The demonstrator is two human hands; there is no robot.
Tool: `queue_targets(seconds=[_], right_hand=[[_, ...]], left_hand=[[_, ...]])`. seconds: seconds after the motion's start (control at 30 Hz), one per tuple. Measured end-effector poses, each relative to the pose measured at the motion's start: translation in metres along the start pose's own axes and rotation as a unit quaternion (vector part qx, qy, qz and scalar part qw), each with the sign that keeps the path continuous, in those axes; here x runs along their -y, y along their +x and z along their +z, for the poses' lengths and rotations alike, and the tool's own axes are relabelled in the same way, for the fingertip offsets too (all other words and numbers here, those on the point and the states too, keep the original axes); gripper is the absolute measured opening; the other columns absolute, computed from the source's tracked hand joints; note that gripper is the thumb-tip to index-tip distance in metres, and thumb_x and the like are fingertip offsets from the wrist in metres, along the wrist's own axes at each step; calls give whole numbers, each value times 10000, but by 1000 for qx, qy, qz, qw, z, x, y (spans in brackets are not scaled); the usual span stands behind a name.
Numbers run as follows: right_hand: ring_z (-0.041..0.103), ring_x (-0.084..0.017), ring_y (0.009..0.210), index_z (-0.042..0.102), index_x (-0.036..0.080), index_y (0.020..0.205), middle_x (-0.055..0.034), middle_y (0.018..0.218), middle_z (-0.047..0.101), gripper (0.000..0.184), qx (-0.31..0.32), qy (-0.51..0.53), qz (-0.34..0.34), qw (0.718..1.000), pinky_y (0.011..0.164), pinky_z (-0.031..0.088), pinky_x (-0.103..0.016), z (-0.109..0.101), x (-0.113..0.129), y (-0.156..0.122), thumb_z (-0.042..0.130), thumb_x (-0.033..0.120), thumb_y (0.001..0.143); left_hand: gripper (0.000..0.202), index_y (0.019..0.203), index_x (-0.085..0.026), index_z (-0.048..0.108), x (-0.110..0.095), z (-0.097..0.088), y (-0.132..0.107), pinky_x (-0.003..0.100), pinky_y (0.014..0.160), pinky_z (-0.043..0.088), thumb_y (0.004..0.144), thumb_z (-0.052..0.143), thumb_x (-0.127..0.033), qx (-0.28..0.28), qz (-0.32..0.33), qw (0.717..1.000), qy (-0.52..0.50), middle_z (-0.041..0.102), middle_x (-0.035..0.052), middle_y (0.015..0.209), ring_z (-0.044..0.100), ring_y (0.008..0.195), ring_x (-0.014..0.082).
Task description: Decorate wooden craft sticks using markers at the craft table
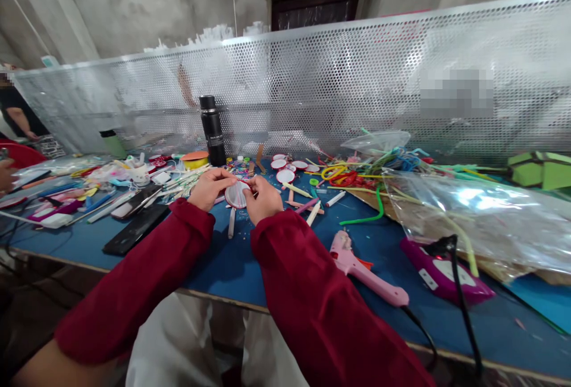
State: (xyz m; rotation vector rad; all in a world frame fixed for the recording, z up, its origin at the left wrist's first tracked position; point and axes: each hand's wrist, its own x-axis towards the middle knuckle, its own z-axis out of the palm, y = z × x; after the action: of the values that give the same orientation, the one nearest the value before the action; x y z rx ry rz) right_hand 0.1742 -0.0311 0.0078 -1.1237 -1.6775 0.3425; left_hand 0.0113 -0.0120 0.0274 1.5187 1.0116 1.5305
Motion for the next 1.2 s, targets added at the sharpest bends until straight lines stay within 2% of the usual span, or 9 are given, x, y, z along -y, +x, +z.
queue_targets(seconds=[0.23,0.53,0.67,0.77,0.9,1.03,1.2], right_hand=[[612,-176,682,611,245,845,15,720,683,71,20,11,-1,1000,652,412,-296,0,-1,0,580,263,784],[603,-178,691,624,255,847,12,691,681,77,6,-38,-19,999,672,395,-295,1,-6,-2,575,260,788],[600,-177,674,609,246,830,13,675,665,70,9,-11,1,1000,646,407,-293,4,-8,0,574,267,773],[597,-175,632,589,239,822,16,661,651,84,14,51,44,998,609,432,-295,8,-12,3,569,288,757],[617,-184,629,580,231,842,8,664,654,131,-16,103,83,991,611,471,-303,9,-15,7,585,312,739],[622,-182,613,605,224,976,4,703,674,262,-29,135,85,987,613,484,-303,7,-13,8,585,304,728],[617,-173,638,637,217,980,6,705,668,262,-25,125,64,990,630,484,-290,5,-11,7,570,303,741]], left_hand=[[171,676,-164,706,5,-1,1,250,558,434,617,792,-300,2,-19,1000,-1,663,21,671,553,585,123],[191,688,-171,714,8,1,1,252,574,444,622,797,-329,16,-21,1000,4,679,23,693,565,603,125],[218,708,-173,728,10,3,1,253,570,461,611,811,-350,19,-31,999,-14,693,28,707,580,603,128],[263,782,-177,754,13,4,1,260,546,475,629,807,-385,22,-52,998,-37,712,44,740,588,591,134],[346,949,-205,758,16,5,1,297,584,528,641,817,-352,63,-92,991,-76,735,73,905,641,670,165],[383,987,-204,742,13,5,-1,311,610,546,622,834,-275,89,-99,987,-93,732,77,935,656,703,173],[440,1068,-202,719,9,4,-2,302,630,543,648,814,-297,99,-94,988,-76,730,67,982,660,727,168]])
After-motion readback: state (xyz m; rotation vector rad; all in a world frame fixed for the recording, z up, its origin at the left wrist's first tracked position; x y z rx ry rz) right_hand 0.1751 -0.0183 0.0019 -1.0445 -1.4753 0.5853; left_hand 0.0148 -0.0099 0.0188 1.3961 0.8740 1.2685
